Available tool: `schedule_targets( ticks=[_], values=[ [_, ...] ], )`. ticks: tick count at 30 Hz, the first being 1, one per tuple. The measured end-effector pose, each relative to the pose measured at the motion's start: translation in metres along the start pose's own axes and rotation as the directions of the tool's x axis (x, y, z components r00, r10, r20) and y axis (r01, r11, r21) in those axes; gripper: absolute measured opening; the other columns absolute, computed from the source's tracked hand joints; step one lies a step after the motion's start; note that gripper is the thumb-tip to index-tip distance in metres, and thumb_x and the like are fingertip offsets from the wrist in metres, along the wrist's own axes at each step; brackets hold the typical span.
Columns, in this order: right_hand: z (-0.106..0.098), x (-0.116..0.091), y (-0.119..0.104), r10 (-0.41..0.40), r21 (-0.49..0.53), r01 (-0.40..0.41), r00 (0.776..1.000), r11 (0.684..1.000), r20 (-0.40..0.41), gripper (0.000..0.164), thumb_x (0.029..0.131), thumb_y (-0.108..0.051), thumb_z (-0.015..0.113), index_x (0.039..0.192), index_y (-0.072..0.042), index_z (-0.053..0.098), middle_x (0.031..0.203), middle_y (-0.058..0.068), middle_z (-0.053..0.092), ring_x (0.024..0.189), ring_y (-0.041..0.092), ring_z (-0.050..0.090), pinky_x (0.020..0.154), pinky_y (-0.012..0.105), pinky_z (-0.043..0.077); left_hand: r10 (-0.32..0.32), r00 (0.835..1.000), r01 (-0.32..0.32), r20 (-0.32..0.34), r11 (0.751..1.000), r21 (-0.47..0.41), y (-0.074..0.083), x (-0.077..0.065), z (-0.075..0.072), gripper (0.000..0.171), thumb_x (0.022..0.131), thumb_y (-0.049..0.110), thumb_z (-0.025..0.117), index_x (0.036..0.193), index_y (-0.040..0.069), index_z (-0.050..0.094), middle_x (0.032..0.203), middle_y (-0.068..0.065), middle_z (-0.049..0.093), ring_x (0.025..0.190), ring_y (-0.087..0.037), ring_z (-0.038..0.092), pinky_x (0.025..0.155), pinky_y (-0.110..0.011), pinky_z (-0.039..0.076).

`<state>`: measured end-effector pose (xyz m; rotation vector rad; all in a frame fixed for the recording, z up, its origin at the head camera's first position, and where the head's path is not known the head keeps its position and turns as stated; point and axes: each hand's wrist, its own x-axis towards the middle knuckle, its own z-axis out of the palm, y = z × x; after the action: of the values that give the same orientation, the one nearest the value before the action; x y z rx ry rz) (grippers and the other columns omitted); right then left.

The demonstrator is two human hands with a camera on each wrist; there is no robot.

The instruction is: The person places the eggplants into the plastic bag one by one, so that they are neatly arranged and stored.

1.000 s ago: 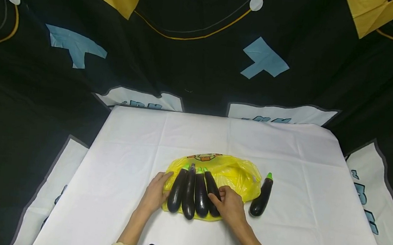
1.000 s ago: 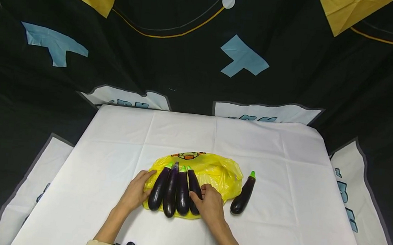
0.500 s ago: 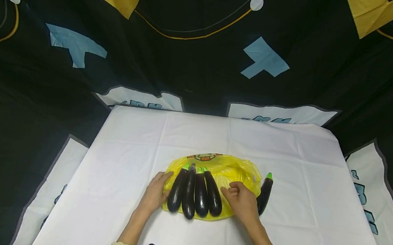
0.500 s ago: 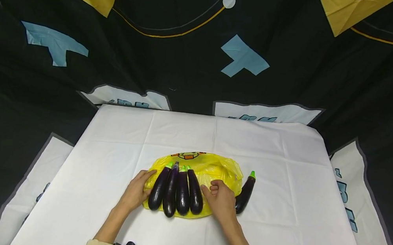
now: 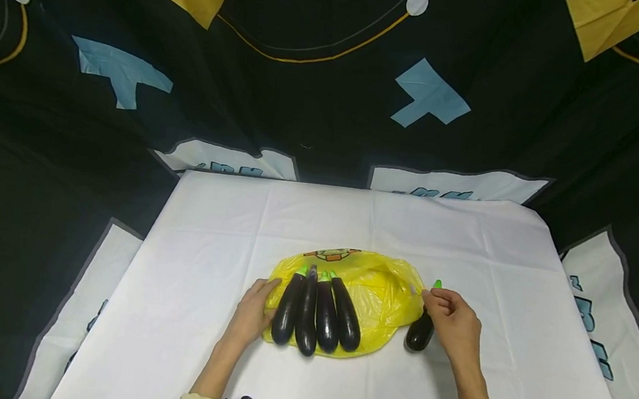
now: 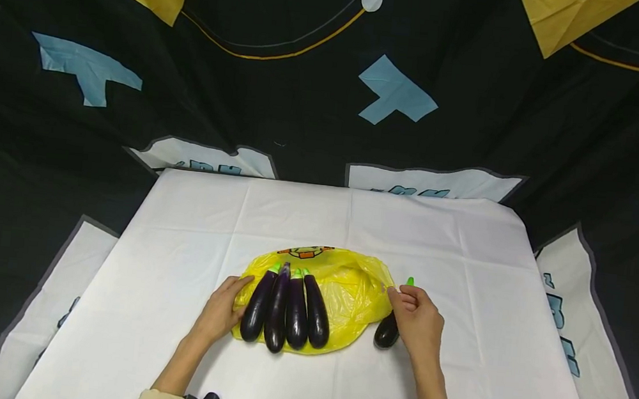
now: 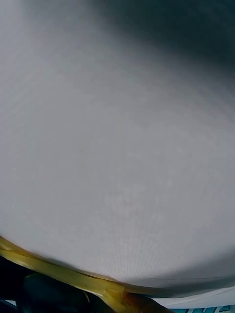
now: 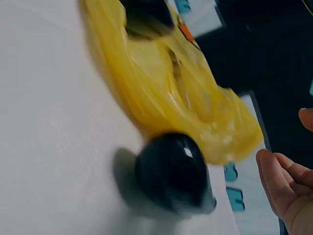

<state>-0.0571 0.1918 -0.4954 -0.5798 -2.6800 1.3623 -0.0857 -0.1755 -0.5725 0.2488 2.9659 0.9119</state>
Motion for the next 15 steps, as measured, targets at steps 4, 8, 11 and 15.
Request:
schedule_targets(
  ticks=[4,8,11,15],
  values=[
    [-0.011,0.006,0.008,0.051,-0.022,-0.052,0.998,0.998,-0.048,0.048,0.086,-0.055,0.059,0.107,-0.012,0.068,0.091,0.002,0.070,0.074,0.004,0.061,0.063,0.020,0.046,0.001,1.000,-0.001,0.000,1.000,0.000,0.000,0.000,0.000,0.065,0.076,0.003,0.076,0.136,0.006,0.050,0.120,-0.006,0.052,0.114,-0.025,0.052,0.101,-0.039,0.042],
    [-0.016,0.009,0.018,0.090,-0.052,-0.093,0.995,0.994,-0.048,0.052,0.086,-0.056,0.059,0.109,-0.010,0.067,0.093,0.004,0.070,0.076,0.006,0.061,0.063,0.022,0.046,-0.011,1.000,0.011,0.008,1.000,-0.004,0.000,0.000,0.000,0.066,0.076,0.003,0.076,0.136,0.007,0.049,0.121,-0.005,0.052,0.115,-0.025,0.051,0.102,-0.039,0.042],
    [-0.016,0.010,0.028,0.118,-0.083,-0.119,0.993,0.989,-0.009,0.059,0.087,-0.058,0.056,0.113,-0.005,0.064,0.098,0.009,0.068,0.083,0.018,0.063,0.066,0.028,0.046,-0.018,1.000,0.018,0.013,1.000,0.001,0.001,0.000,0.000,0.065,0.077,0.004,0.076,0.136,0.007,0.049,0.121,-0.006,0.052,0.115,-0.025,0.051,0.102,-0.039,0.042],
    [-0.010,0.010,0.040,0.155,-0.136,-0.149,0.987,0.979,0.034,0.068,0.086,-0.061,0.054,0.116,0.000,0.060,0.102,0.013,0.066,0.088,0.026,0.061,0.068,0.033,0.046,-0.018,1.000,0.018,0.011,1.000,0.005,0.001,0.001,0.000,0.065,0.077,0.004,0.076,0.136,0.006,0.050,0.120,-0.006,0.052,0.114,-0.025,0.052,0.102,-0.039,0.042]
  ],
)
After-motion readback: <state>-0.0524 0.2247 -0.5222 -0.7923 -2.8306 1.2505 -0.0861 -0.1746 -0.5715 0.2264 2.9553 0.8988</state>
